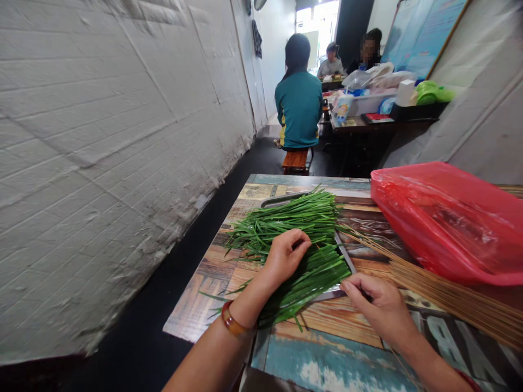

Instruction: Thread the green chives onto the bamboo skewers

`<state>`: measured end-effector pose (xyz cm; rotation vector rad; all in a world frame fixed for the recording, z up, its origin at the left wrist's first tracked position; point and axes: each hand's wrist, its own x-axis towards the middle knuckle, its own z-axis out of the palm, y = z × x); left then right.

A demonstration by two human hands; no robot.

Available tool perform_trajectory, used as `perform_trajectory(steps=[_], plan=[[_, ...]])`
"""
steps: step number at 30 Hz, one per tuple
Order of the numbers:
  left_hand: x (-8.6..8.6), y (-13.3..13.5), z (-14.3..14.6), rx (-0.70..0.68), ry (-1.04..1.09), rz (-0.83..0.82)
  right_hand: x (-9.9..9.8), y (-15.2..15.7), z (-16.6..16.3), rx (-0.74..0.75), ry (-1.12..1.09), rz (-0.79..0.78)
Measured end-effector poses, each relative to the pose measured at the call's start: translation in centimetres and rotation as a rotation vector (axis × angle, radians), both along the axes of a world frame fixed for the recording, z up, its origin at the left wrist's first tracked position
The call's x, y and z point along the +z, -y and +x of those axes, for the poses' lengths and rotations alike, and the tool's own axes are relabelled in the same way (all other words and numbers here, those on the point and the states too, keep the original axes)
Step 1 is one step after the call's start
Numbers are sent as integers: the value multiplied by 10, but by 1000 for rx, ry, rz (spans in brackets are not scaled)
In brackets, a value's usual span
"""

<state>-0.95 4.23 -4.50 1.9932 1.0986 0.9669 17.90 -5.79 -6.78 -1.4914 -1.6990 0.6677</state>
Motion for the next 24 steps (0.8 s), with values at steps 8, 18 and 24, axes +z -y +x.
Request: perform_trajectory(steps=[8,18,24], plan=[[-1,1,-1,-27,-36,15,1,-1,0,-8,-3,9],[-2,1,-1,4,-12,83,-2,0,2,7,35,-3],[3,3,-1,13,-17,34,-2,-1,1,-10,19,17]])
